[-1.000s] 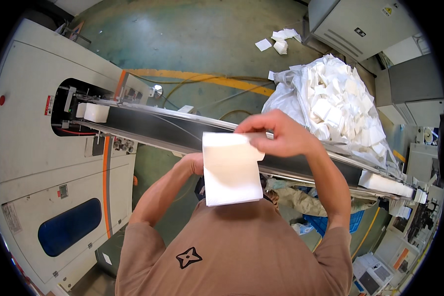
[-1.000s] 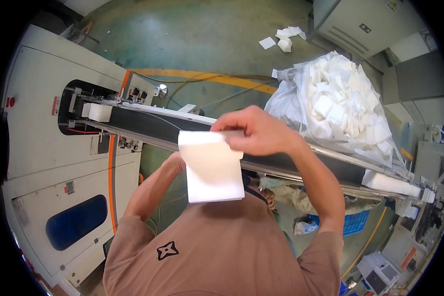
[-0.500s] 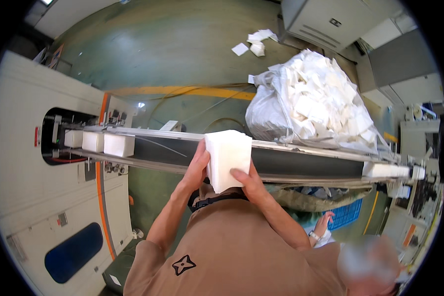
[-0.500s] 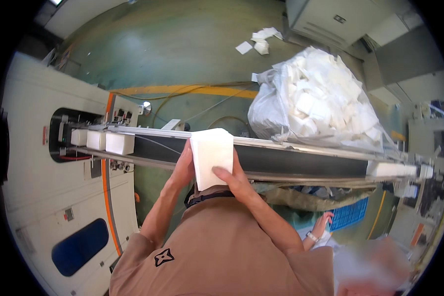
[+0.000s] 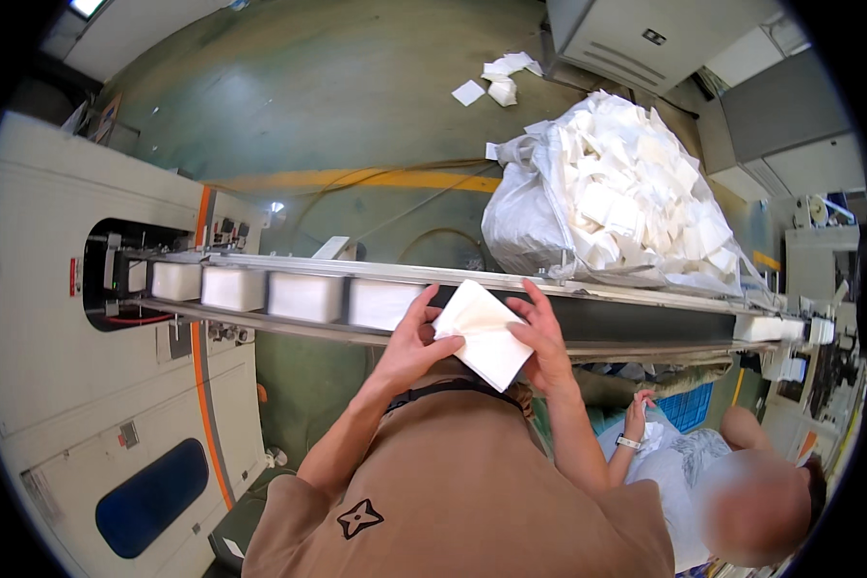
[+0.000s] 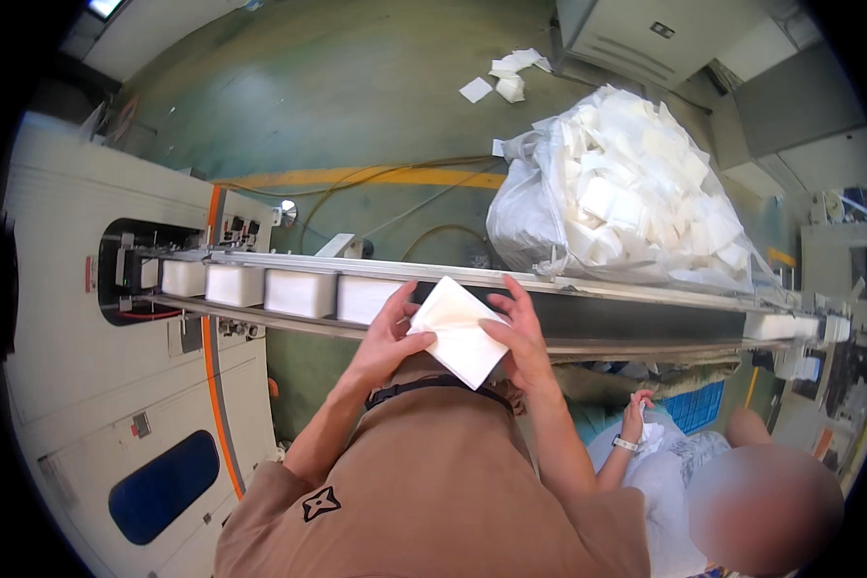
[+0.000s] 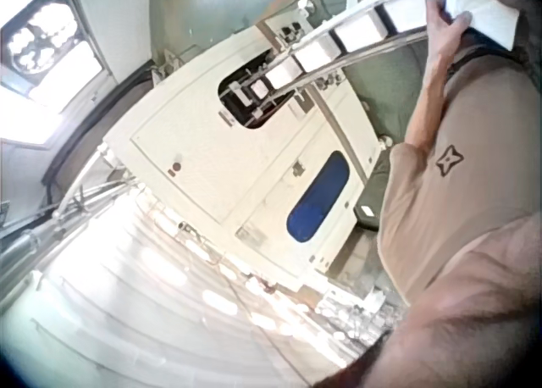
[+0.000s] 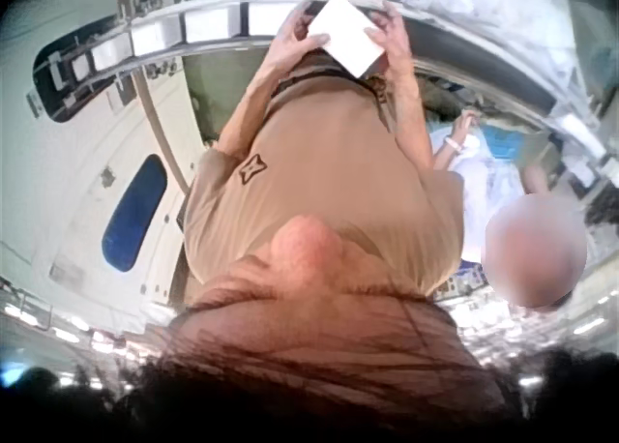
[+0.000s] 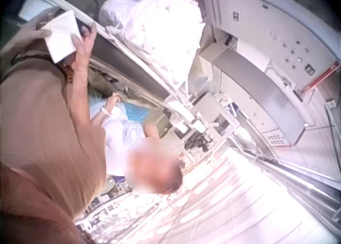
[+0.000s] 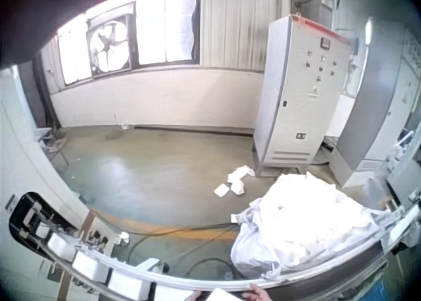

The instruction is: The person picks up folded white paper products from a conveyor belt, unfolds them to inspect the layers, and places them back on the belt. They also interact with a machine control panel and handle large rolls of paper material in a factory setting.

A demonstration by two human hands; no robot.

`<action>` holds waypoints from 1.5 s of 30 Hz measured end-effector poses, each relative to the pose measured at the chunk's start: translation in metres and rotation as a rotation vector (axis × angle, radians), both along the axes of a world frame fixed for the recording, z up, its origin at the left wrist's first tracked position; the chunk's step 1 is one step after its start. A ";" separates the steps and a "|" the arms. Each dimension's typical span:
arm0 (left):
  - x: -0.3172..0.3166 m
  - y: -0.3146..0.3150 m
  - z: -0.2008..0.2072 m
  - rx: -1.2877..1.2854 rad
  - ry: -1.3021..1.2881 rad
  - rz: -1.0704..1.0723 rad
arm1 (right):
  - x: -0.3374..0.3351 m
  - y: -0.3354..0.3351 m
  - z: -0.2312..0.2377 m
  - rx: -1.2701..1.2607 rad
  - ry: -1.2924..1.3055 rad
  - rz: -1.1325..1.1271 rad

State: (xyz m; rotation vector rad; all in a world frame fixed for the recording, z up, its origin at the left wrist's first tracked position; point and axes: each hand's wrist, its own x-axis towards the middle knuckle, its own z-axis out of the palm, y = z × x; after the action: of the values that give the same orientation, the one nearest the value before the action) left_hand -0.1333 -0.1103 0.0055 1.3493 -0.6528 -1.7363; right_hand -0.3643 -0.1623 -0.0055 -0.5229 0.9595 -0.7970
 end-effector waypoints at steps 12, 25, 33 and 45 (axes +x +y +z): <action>-0.033 0.003 -0.008 -0.132 0.236 -0.078 | -0.029 0.000 0.032 -0.082 0.129 -0.115; 0.048 0.011 0.006 -0.347 -0.190 0.034 | 0.094 0.029 0.029 -0.324 0.199 -0.019; 0.079 0.024 -0.018 -0.255 -0.135 -0.017 | 0.089 0.020 0.022 0.058 0.283 0.105; 0.140 0.043 -0.008 -0.145 0.165 0.290 | 0.007 -0.003 -0.038 -0.147 0.763 0.009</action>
State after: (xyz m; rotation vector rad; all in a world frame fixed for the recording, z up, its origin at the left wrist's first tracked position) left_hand 0.0069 -0.0675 -0.0020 1.1260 -0.4562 -1.5162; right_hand -0.3569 -0.1652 -0.0440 -0.9955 1.6001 -0.6643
